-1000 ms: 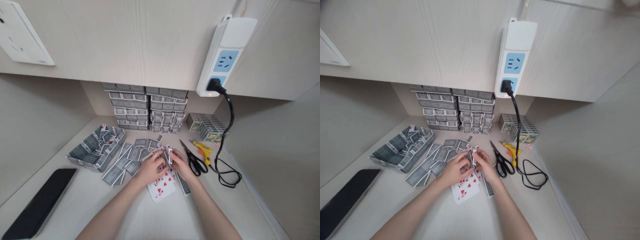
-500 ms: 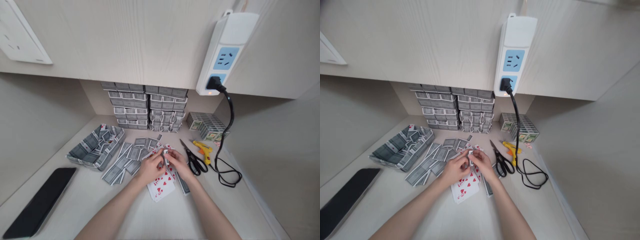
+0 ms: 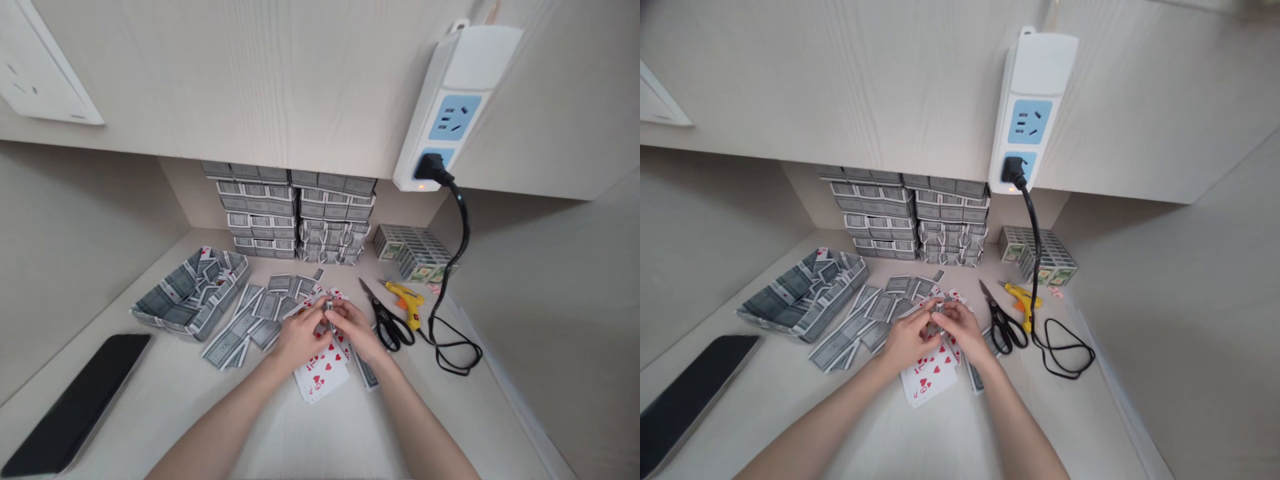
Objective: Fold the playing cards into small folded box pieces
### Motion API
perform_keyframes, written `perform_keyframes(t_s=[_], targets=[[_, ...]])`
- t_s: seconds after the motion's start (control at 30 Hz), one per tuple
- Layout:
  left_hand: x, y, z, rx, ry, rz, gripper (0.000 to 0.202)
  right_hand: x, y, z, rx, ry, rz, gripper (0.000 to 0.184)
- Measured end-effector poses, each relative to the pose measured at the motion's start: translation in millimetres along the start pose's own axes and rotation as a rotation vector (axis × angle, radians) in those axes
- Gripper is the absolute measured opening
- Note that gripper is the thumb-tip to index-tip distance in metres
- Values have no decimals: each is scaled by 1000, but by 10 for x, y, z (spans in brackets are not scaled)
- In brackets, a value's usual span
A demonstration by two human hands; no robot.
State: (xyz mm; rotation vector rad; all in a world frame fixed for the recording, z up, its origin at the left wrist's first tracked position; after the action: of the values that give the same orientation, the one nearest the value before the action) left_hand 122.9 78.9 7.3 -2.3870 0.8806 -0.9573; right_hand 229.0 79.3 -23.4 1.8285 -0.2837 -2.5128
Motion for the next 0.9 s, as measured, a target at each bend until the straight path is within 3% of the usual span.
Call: perform_keyframes(t_s=[0.2, 0.37, 0.47, 0.57, 0.7, 0.8, 0.9], targets=[[29, 3, -27, -23, 42, 16, 35, 55, 18, 42, -43, -97, 24, 35], [68, -2, -51, -58, 41, 43, 9, 34, 33, 73, -67, -164, 67, 34], [61, -9, -56, -44, 56, -15, 7, -24, 19, 41, -42, -147, 4, 33], [-32, -23, -39, -6, 147, -160, 14, -101, -7, -57, 48, -115, -96, 38], [-291, -8, 77, -22, 567, -574, 25, -148, -20, -124, 83, -86, -120, 46], [-259, 19, 205, -196, 1021, -806, 36, -155, -10, -103, 46, -57, -127, 52], [-108, 25, 199, -369, 1228, -842, 38, -139, 9, -57, -15, -41, -135, 58]])
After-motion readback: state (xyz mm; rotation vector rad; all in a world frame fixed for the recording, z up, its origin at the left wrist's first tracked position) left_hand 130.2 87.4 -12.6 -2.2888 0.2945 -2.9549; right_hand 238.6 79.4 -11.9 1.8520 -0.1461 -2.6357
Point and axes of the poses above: each hand's wrist, its own y-axis away from the middle knuckle, its own z-axis out of the palm, x = y × z, the point moved 7 cm from there along -y, towards the middle knuckle, and after that the axes turned 8 degrees about x, right-handed, at the moved point
